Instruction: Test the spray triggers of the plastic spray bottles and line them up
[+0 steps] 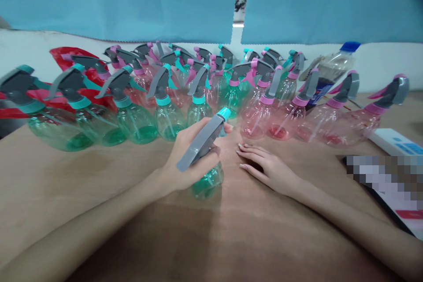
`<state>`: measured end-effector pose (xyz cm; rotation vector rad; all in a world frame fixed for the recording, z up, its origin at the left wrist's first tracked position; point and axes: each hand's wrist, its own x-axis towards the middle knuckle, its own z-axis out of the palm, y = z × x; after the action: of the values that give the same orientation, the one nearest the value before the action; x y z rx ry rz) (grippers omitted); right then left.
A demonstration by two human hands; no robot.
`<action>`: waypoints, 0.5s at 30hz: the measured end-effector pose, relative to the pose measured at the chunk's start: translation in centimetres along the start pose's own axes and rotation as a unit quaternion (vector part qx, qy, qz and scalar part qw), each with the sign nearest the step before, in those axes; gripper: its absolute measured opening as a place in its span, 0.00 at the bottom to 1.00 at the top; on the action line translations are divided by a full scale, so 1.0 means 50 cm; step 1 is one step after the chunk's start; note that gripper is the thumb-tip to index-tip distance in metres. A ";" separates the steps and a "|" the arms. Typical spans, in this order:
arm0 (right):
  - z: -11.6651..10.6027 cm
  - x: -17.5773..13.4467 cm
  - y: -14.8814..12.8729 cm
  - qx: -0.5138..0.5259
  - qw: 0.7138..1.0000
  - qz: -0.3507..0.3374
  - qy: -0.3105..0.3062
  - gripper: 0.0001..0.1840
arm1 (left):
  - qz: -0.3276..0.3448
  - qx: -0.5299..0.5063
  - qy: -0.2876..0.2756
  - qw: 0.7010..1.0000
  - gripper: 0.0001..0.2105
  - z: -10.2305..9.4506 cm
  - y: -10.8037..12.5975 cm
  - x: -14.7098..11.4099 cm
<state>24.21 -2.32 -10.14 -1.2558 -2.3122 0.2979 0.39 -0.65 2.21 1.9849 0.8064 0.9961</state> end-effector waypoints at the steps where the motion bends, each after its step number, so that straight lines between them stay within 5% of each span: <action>1: 0.000 0.000 0.001 -0.001 1.000 0.000 -0.001 0.21 | 0.002 0.004 -0.002 1.000 0.17 0.000 0.000 0.000; 15: 0.001 -0.001 0.003 -0.004 1.000 -0.004 0.001 0.21 | 0.071 0.044 0.002 0.996 0.09 -0.003 -0.022 0.001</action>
<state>24.28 -2.28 -10.26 -1.2500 -2.3174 0.2848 0.07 0.00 1.35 2.1417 0.7309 1.0625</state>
